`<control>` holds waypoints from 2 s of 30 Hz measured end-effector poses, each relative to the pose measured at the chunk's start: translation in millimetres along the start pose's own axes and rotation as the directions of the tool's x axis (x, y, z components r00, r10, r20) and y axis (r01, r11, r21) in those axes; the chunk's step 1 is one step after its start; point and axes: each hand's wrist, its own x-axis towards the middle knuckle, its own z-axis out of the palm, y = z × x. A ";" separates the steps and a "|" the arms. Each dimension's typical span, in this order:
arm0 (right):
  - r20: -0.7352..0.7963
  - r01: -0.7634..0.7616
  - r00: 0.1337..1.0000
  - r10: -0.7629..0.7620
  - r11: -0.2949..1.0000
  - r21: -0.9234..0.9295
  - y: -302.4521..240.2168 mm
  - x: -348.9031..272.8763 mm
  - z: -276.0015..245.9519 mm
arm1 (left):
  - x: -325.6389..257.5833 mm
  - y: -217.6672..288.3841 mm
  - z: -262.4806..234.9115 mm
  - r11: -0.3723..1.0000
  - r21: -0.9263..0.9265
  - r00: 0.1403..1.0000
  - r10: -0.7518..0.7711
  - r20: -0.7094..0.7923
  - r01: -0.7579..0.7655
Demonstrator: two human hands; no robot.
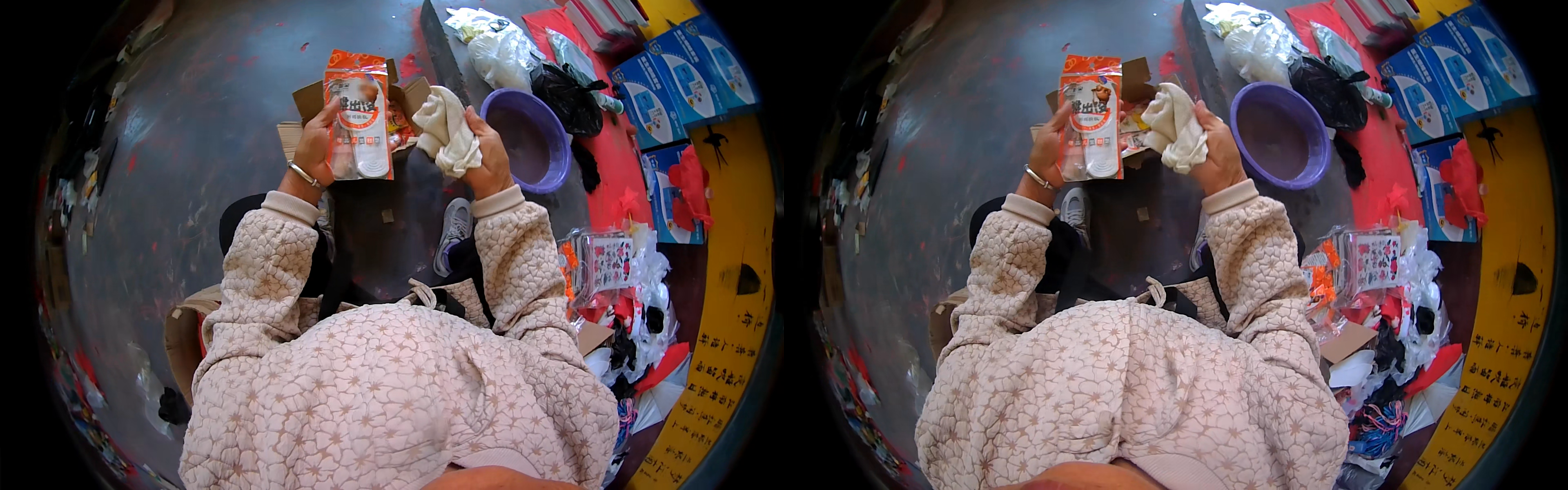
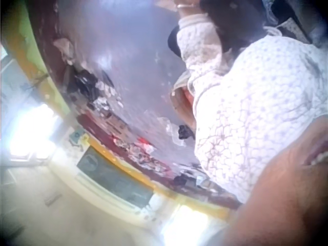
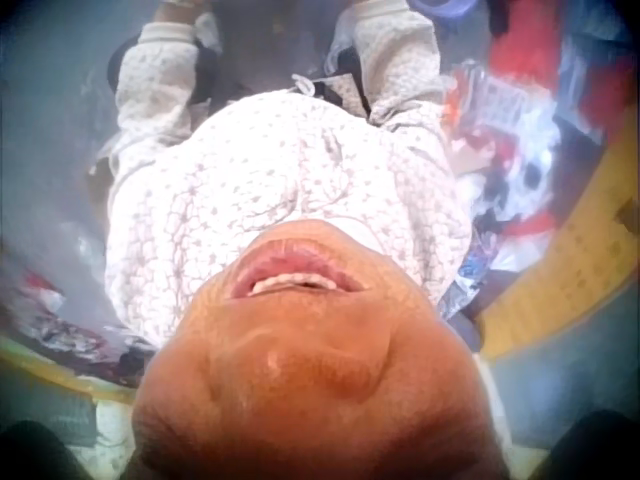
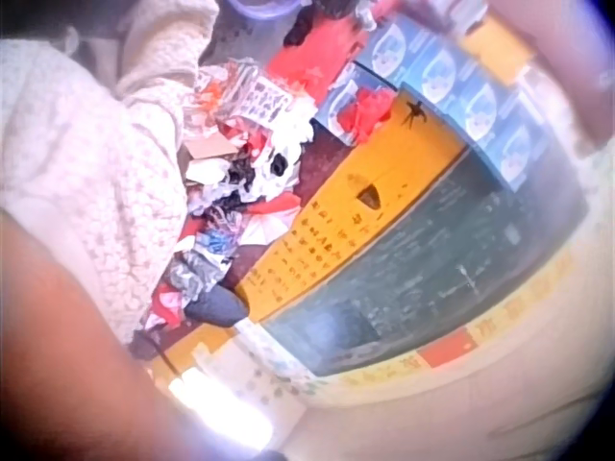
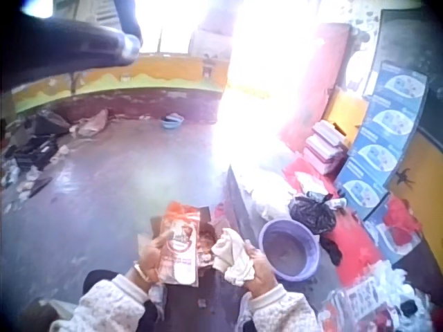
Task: The person sits on the floor and repeatedly wipes the surface of small packaged items with a white cloth. They pick up each package, wipe it thoroughly, and place it into a cardboard box. The process is repeated for multiple packages.
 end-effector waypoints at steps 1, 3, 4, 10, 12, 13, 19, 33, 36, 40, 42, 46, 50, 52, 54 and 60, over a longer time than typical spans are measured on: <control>0.014 0.027 1.000 -0.028 0.998 0.059 -8.0 5.2 -7.1 | -1.1 -0.3 3.0 0.999 -0.033 0.998 -0.026 0.049 0.028; 0.022 0.082 0.996 -0.083 0.995 0.049 -13.5 8.5 -12.0 | -5.5 0.9 9.1 0.997 -0.060 0.995 -0.032 0.094 0.038; 0.030 0.104 0.994 -0.105 0.994 0.044 -14.1 9.1 -9.7 | -7.6 1.8 12.7 0.997 -0.072 0.993 -0.029 0.112 0.038; 0.351 0.565 0.703 -0.618 0.187 -0.803 14.6 5.1 30.1 | -8.6 -10.8 14.6 0.983 0.084 0.976 -0.173 0.133 0.163; 0.851 0.557 0.436 -0.294 -0.655 -0.511 26.2 18.5 19.2 | -10.3 -12.8 15.4 0.949 0.187 0.953 -0.279 0.121 0.254; 0.895 0.493 0.387 -0.221 -0.771 -0.403 23.9 23.2 15.4 | -9.7 -17.9 9.9 0.950 0.245 0.976 -0.213 0.054 0.194; -0.092 0.125 0.729 -0.678 0.264 -0.956 -49.5 32.6 -18.8 | -21.2 -13.1 27.4 0.935 0.247 0.950 -0.289 0.113 0.255; 0.831 0.320 0.492 -0.260 -0.833 -0.451 13.9 33.1 15.7 | -24.4 -29.5 19.5 0.754 0.601 0.931 -0.363 0.045 0.265; 0.302 0.069 0.609 -0.733 -0.331 -0.941 -41.4 28.8 -0.1 | -25.1 -21.2 9.8 0.811 0.508 0.947 -0.321 -0.027 0.290; -0.193 0.482 0.665 -0.721 0.612 -0.627 -59.1 21.0 -10.8 | -6.5 -7.9 -5.4 0.993 -0.096 0.997 -0.069 0.014 0.070; -0.319 0.367 0.741 -0.591 0.754 -0.545 -45.8 24.0 -21.2 | -3.1 -4.3 -2.8 0.993 -0.089 0.997 0.079 0.011 -0.077; -0.314 0.059 0.907 -0.280 0.824 -0.563 2.5 31.1 -23.7 | 0.2 -5.8 2.2 0.971 -0.212 0.988 0.131 0.079 -0.112; -0.141 -0.127 0.987 0.071 0.889 -0.440 38.5 18.3 3.0 | -2.8 -5.4 -0.6 0.966 -0.187 0.982 0.189 0.024 -0.181; -0.007 -0.155 0.986 0.169 0.884 -0.442 43.0 7.0 15.9 | -1.5 -6.2 -1.8 0.967 -0.159 0.980 0.198 -0.008 -0.197; 0.012 -0.093 0.993 0.117 0.844 -0.528 42.3 7.6 14.5 | -0.6 -4.9 -0.3 0.972 -0.150 0.982 0.186 0.024 -0.180; 0.070 0.059 0.997 -0.010 0.665 -0.745 3.9 6.0 15.0 | -12.4 6.9 11.2 0.976 -0.137 0.981 0.179 0.071 -0.168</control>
